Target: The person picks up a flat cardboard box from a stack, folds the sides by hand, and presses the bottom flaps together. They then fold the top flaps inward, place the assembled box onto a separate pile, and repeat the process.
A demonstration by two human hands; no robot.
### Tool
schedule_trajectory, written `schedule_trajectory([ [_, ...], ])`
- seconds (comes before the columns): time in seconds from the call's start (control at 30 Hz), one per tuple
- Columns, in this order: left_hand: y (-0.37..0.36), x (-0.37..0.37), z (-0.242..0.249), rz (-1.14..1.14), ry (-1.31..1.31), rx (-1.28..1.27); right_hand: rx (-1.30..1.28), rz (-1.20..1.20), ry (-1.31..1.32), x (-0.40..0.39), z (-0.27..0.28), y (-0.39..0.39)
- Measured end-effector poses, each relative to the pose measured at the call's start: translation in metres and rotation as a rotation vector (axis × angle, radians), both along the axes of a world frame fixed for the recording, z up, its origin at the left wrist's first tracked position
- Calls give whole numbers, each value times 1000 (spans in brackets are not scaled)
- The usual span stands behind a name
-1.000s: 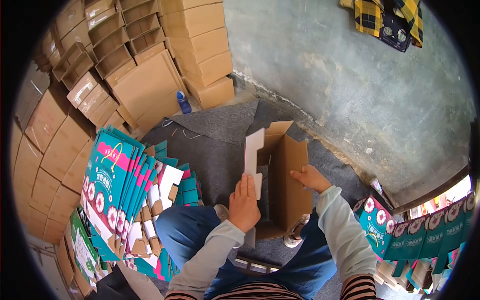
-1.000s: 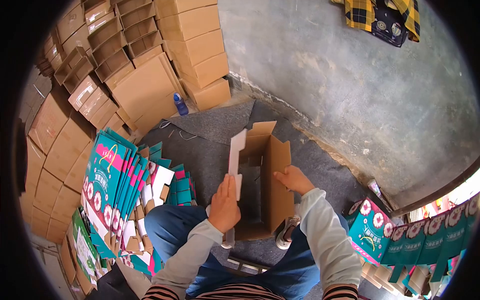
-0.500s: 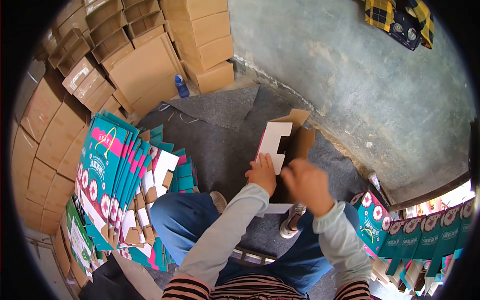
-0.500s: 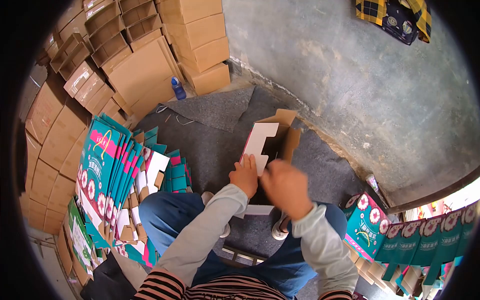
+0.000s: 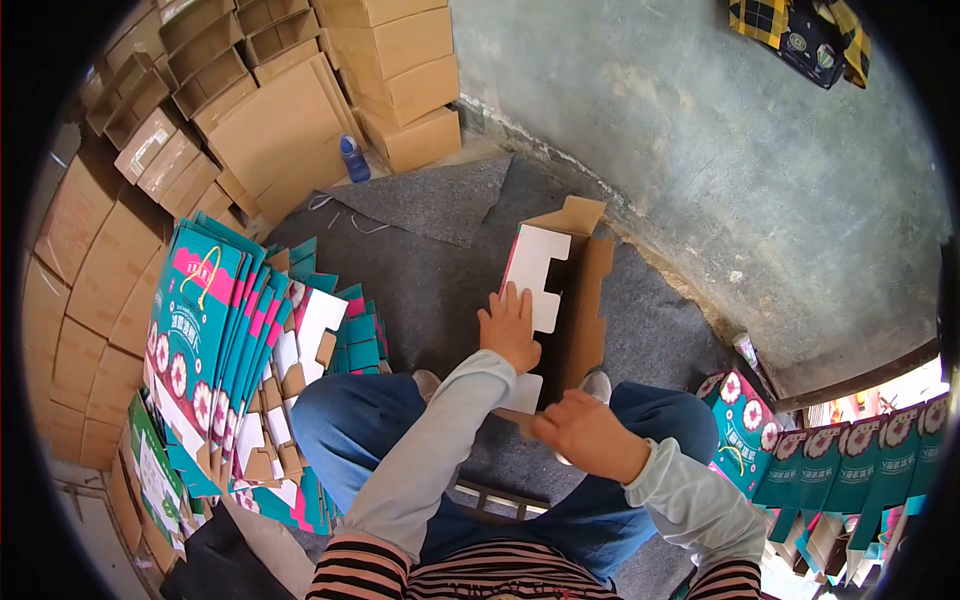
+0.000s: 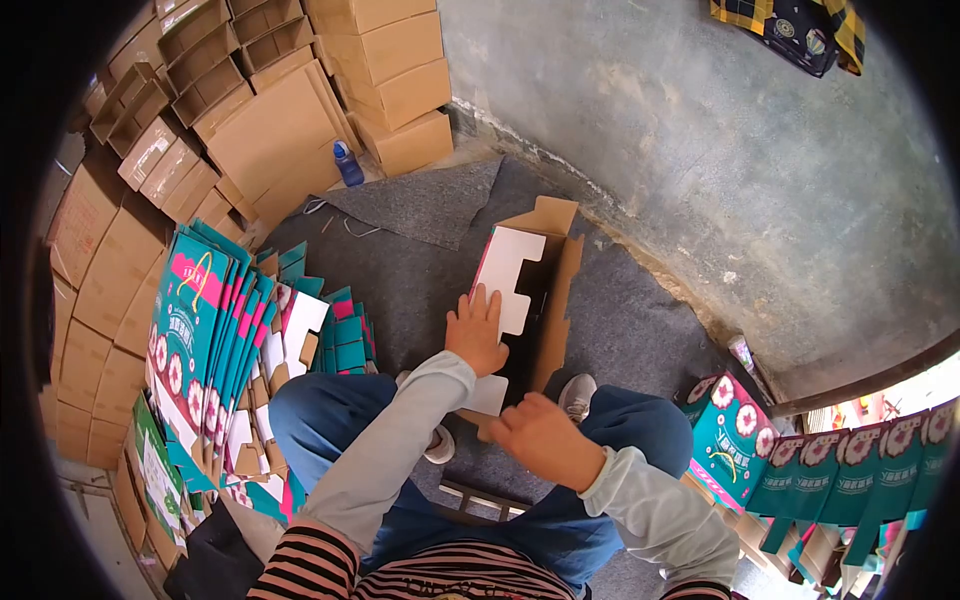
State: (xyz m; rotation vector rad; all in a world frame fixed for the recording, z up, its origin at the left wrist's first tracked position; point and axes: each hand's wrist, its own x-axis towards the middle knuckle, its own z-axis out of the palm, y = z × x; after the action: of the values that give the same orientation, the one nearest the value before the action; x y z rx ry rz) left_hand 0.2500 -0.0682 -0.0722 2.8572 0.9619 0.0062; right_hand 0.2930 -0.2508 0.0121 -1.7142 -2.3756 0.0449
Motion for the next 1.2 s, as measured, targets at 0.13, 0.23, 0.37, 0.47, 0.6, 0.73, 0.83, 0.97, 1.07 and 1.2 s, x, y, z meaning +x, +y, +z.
schedule_trajectory([
  [0.13, 9, -17, -25, -37, -292, -89, 152, -185, -95, 15, -13, 18],
  [0.23, 9, -23, -28, -78, -354, -68, 70, -323, -207, 16, -11, 33],
  [0.37, 4, -28, -26, -79, -388, -87, -100, -453, -263, 27, -26, 44],
  [0.47, -7, -32, -22, -10, -419, -161, -128, -470, -220, 42, -39, 51],
  [0.6, -23, -51, -16, -56, -440, -155, -206, -484, -60, 63, -45, 66],
  [0.73, -40, -63, -15, -92, -405, -74, -85, -679, 300, 114, -67, 103],
  [0.83, -46, -67, -15, -115, -378, -58, 431, -981, 573, 163, -97, 143],
  [0.97, -49, -64, -17, -172, -410, -84, 452, -841, 1026, 209, -97, 159],
  [1.07, -53, -59, -17, -181, -397, -53, 70, -791, 822, 221, -91, 151],
  [1.2, -65, -54, -34, -288, -424, -14, -51, -843, 269, 204, -101, 157],
])
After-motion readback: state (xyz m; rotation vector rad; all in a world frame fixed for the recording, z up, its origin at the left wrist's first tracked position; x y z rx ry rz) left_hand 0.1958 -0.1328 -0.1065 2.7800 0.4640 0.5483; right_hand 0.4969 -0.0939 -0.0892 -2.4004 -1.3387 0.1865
